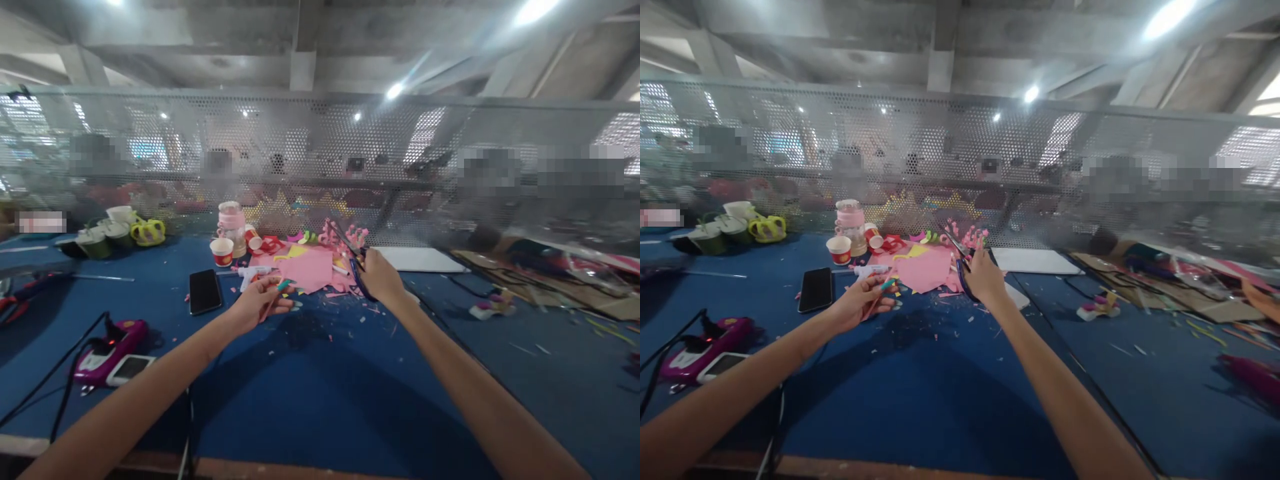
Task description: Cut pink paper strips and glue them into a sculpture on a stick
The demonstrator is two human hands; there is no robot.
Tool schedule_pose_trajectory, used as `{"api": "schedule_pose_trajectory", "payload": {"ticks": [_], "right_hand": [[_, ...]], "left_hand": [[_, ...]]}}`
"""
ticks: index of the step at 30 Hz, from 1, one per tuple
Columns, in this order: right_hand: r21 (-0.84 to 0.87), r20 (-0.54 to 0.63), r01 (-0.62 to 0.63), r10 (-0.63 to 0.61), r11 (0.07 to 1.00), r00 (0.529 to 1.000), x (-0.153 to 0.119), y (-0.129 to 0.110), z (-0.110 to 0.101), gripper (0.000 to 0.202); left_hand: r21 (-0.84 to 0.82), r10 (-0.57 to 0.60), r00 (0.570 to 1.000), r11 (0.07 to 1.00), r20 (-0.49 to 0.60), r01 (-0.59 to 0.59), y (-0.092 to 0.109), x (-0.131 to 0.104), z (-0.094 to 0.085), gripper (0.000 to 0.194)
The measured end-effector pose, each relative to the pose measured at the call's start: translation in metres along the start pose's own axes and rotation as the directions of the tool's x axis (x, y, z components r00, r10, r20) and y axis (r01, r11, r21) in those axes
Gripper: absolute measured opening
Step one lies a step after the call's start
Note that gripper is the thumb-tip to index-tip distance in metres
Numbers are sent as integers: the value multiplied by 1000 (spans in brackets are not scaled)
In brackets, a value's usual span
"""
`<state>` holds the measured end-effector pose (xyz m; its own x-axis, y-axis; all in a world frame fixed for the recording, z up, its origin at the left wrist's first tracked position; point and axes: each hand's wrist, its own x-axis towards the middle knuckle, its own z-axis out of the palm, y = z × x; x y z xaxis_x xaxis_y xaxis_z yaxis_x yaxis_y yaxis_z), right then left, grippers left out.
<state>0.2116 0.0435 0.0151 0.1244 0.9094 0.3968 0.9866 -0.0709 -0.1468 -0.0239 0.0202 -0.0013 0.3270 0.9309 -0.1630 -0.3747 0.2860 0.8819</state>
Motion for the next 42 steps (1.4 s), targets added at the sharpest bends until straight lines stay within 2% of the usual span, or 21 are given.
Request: {"api": "schedule_pose_trajectory", "payload": {"ticks": [6,11,18,22,25,31,36,39,42], "right_hand": [[-8,17,20,-20,1000,1000,-34,-6,13,26],[43,97,24,-28,999,995,-57,-23,24,24],[128,44,116,-122,985,992,-74,-37,28,26],[143,90,135,-149,980,985,-80,-40,30,26],[163,123,171,-192,972,974,-83,-44,30,27],[208,147,291,-324,934,934,-93,-51,29,24],[238,169,341,-384,910,908,-96,-51,32,22],[327,171,334,-403,884,899,-95,-48,34,18],[441,156,287,-388,850,909,-94,-46,36,15]], "left_hand": [[-133,-30,999,990,32,34,-17,-2,-17,19],[-220,-69,998,973,-6,66,-24,-8,-13,17],[-227,-111,989,970,-97,87,-32,-12,-10,15],[-181,-77,989,982,-123,54,-35,-11,-9,20],[-91,8,994,996,-111,-18,-37,-12,-8,28],[105,170,968,983,-183,-153,-40,-12,-7,47],[202,236,961,958,-143,-205,-40,-11,-10,45],[264,266,954,938,-142,-222,-38,-12,-9,41],[250,250,956,946,-154,-207,-36,-12,-8,36]]}}
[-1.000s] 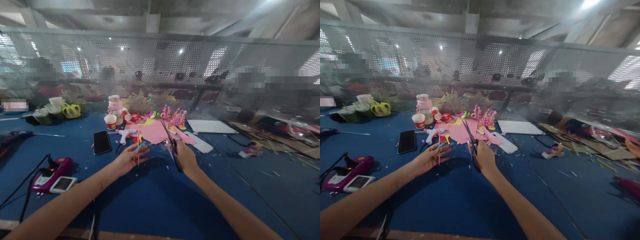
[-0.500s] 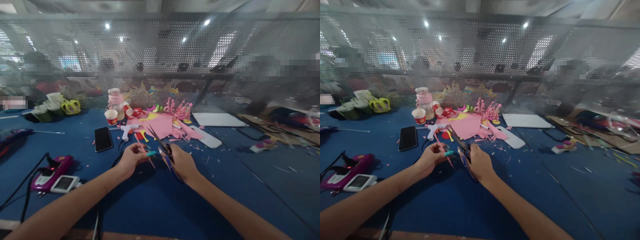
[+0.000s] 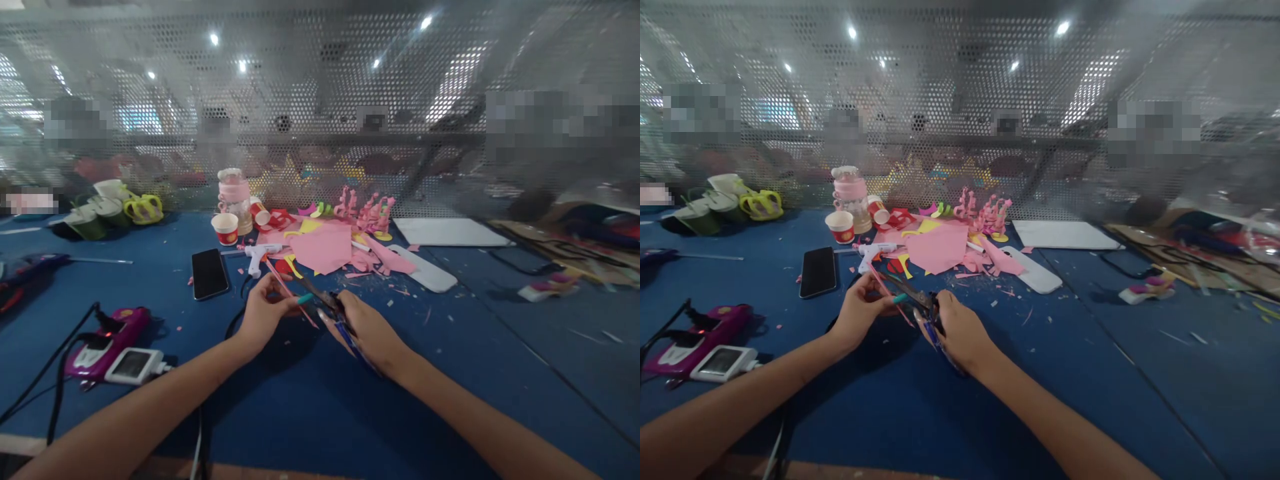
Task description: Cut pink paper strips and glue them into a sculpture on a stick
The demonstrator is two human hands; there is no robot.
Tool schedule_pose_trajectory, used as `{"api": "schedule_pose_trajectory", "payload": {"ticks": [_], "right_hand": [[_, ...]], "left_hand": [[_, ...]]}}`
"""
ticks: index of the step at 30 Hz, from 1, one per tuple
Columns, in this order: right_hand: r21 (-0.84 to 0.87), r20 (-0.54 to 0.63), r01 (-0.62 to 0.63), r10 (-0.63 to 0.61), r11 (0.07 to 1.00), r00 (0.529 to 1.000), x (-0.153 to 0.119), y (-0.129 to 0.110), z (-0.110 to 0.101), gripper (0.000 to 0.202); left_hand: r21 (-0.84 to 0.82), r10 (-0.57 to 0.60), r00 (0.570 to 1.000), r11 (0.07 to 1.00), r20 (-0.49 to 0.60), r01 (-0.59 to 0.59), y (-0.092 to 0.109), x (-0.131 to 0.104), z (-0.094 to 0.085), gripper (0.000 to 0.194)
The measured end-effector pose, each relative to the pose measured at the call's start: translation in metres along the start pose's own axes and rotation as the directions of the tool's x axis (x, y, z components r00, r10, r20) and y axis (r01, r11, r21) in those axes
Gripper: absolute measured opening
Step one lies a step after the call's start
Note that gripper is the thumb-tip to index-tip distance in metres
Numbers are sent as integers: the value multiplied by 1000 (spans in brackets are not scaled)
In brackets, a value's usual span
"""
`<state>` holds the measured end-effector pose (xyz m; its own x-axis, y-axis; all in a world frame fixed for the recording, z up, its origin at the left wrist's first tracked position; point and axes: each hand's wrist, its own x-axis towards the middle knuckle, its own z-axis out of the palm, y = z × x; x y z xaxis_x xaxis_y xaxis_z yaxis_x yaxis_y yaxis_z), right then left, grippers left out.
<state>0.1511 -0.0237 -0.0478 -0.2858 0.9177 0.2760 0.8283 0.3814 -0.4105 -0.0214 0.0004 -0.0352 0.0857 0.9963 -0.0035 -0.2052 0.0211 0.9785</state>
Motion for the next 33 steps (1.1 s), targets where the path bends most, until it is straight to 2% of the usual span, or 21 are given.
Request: {"api": "schedule_pose_trajectory", "payload": {"ticks": [6,11,19,25,29,33], "right_hand": [[150,-27,-63,68,987,997,0,5,-4,12],[100,-19,-32,34,994,999,1,8,-6,10],[0,-68,9,-9,1000,998,0,7,-7,10],[-18,36,42,-42,999,998,-3,2,-6,9],[-81,161,37,-24,996,987,-3,-4,-8,8],[-161,236,58,-19,985,972,-1,-7,-13,12]], "left_hand": [[-99,-81,997,992,15,83,1,4,-1,34],[-104,-88,994,990,62,94,1,4,-1,40],[49,-42,999,998,22,41,1,5,-2,34],[117,54,999,992,7,-54,-2,4,-3,48],[159,100,995,982,-3,-98,-3,3,-4,56],[209,120,993,970,18,-121,-2,2,-4,55]]}}
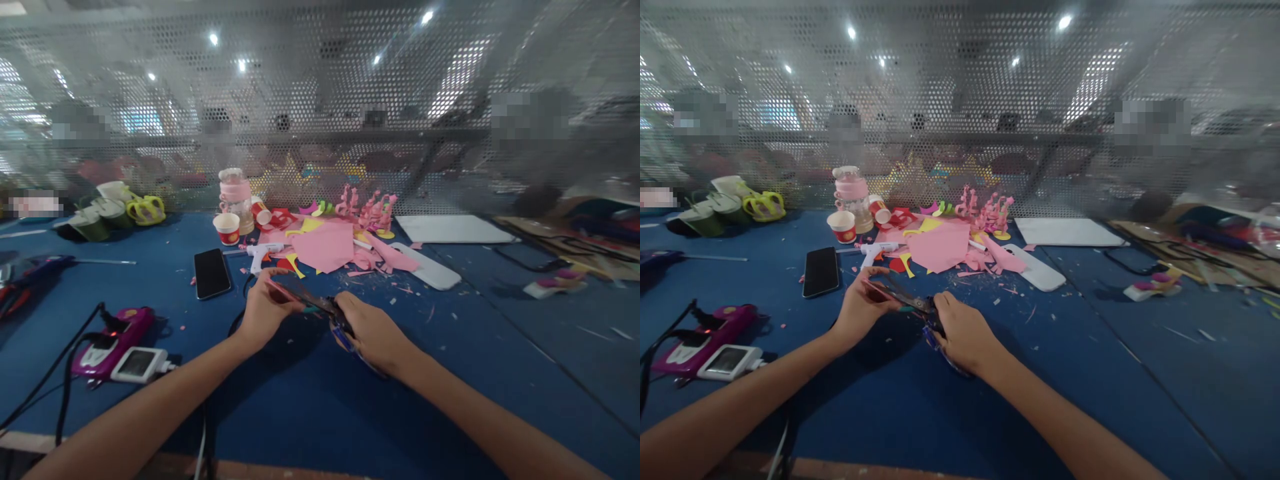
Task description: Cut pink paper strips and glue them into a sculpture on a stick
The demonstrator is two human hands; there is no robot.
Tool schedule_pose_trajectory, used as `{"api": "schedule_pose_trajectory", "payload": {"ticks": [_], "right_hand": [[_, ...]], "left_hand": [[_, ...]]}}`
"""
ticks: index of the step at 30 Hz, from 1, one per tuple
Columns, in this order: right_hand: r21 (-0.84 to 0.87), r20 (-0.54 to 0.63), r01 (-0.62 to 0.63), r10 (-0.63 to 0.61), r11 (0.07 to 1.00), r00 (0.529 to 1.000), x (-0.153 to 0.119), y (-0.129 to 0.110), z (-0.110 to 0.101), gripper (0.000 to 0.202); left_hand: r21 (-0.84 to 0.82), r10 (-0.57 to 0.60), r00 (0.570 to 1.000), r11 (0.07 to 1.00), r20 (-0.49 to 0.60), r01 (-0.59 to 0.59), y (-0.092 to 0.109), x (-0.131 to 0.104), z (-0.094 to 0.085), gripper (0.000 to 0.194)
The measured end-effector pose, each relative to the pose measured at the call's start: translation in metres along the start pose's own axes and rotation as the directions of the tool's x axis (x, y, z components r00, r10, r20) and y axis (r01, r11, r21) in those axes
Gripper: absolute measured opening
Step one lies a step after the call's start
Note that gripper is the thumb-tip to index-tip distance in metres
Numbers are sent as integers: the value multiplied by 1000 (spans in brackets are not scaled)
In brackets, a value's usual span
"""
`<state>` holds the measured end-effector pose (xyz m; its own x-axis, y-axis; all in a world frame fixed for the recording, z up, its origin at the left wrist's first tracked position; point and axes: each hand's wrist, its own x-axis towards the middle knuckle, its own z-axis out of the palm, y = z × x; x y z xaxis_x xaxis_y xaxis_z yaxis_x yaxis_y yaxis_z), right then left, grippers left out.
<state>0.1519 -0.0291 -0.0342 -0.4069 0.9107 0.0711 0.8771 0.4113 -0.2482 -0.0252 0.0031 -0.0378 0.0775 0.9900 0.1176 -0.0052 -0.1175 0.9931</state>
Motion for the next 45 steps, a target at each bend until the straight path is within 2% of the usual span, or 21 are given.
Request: {"api": "schedule_pose_trajectory", "payload": {"ticks": [4,7,10,13,16,19,21,22,25,26,28,31,33,35,37,40,41,43,45], "right_hand": [[-81,34,12,-9,997,999,1,-1,-2,19],[-117,56,1,5,993,998,1,-4,-2,21],[-141,64,-18,27,990,998,1,-7,-2,23],[-134,53,-42,49,990,997,1,-7,-1,24],[-56,-10,-76,76,996,997,1,-2,2,18],[193,-131,-110,137,975,982,3,6,7,9],[469,-151,-109,201,877,968,5,9,10,15],[614,-130,-95,220,784,967,6,9,11,19],[911,-36,-57,217,408,976,9,4,13,29],[953,-14,-52,215,297,977,10,1,14,34],[988,23,-55,215,142,976,12,-6,14,40],[999,17,-26,208,42,978,12,-12,12,41],[999,-25,16,193,50,981,11,-10,9,39],[991,-78,59,167,119,983,12,-3,6,37],[957,-150,106,149,271,977,12,8,2,35],[791,-258,133,129,597,957,12,27,-4,29],[715,-287,132,116,687,951,12,33,-6,27],[579,-318,136,70,804,945,11,42,-10,21],[494,-327,148,25,857,945,10,48,-13,14]], "left_hand": [[65,31,999,997,15,-32,1,1,0,51],[79,11,998,997,57,-16,1,0,0,52],[79,-14,996,997,94,6,3,-2,0,62],[103,-1,997,995,77,-7,6,-4,0,76],[120,8,998,993,56,-14,8,-3,-2,84],[60,-8,998,998,68,4,9,1,-5,85],[-9,-26,998,1000,54,26,10,3,-5,83],[-48,-31,999,998,38,33,11,4,-5,81],[-147,-32,999,989,-15,29,12,3,-1,74],[-168,-26,999,986,-26,21,12,2,0,71],[-191,-12,1000,982,-25,7,11,0,4,64],[-203,-5,1000,979,1,5,9,-3,6,54],[-206,-25,999,978,22,29,9,-2,5,47],[-202,-48,998,978,34,54,11,1,1,40],[-180,-47,998,982,28,52,13,6,-6,41],[-77,-5,1000,997,-31,2,15,15,-18,40],[-34,14,1000,999,-8,-14,15,18,-21,39],[71,80,996,994,45,-83,14,21,-27,34],[235,146,981,957,125,-173,14,22,-31,27]]}}
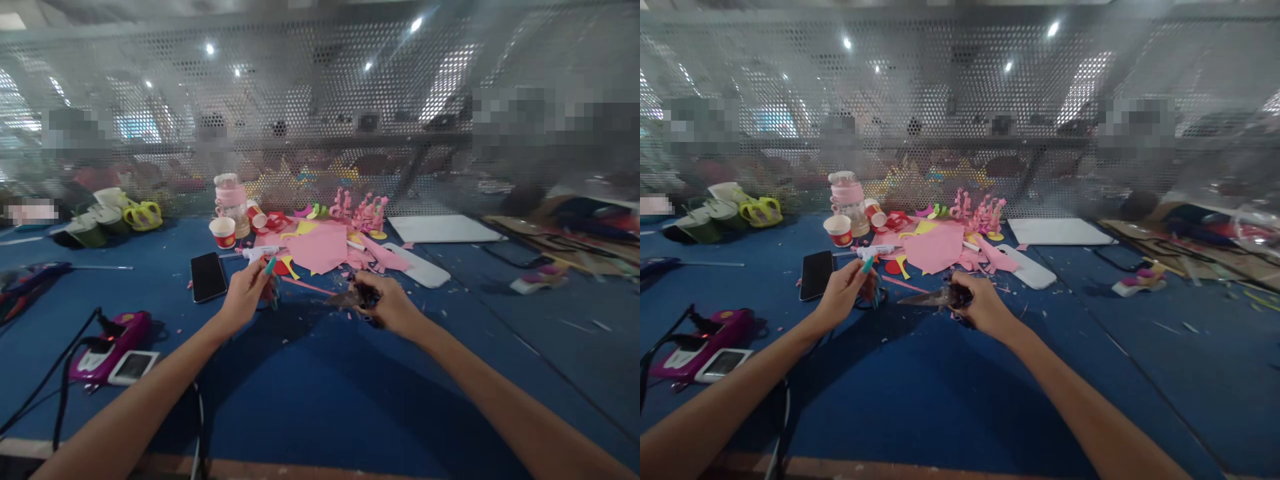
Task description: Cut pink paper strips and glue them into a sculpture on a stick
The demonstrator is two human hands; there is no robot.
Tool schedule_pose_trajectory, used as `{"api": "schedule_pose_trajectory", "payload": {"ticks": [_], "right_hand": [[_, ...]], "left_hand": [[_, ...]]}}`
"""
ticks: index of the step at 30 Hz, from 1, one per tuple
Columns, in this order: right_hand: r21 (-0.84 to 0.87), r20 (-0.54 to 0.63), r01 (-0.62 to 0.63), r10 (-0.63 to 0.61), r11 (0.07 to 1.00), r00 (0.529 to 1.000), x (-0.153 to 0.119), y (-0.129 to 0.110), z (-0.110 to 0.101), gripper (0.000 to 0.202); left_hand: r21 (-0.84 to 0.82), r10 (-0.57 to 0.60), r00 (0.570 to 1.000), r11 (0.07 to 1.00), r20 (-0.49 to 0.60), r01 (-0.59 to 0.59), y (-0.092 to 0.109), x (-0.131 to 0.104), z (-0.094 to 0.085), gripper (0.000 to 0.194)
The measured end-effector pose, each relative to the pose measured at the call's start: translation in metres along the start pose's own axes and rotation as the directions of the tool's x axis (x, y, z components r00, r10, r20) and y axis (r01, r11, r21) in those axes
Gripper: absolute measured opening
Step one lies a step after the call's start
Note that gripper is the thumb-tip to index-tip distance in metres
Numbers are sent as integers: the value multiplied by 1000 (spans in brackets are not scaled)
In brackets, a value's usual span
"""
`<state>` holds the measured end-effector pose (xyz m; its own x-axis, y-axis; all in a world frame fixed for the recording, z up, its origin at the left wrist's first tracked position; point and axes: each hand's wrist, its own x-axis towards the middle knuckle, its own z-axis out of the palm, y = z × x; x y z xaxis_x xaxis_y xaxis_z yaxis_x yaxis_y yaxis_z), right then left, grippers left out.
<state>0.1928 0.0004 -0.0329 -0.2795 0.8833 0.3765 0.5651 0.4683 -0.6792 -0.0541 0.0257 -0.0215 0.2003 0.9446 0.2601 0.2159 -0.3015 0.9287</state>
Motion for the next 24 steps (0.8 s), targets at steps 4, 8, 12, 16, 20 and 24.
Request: {"api": "schedule_pose_trajectory", "payload": {"ticks": [4,8,12,16,20,24], "right_hand": [[-68,15,22,-21,997,1000,1,3,-4,11],[-154,-62,34,-44,988,997,2,4,-6,22],[-353,-145,76,-135,933,980,2,4,-13,25],[-565,-109,61,-147,823,983,0,4,-21,30],[-656,-9,96,-135,749,991,-2,4,-24,34],[-715,53,130,-132,687,990,-3,3,-21,36]], "left_hand": [[309,70,985,944,160,-117,-1,-3,0,24],[411,77,991,904,112,-117,-2,-4,4,24],[432,95,995,897,17,-93,-6,-5,5,25],[510,164,986,850,-14,-133,-6,-6,4,23],[567,216,976,801,22,-190,-5,-7,3,21],[576,246,967,783,60,-235,-5,-7,4,20]]}}
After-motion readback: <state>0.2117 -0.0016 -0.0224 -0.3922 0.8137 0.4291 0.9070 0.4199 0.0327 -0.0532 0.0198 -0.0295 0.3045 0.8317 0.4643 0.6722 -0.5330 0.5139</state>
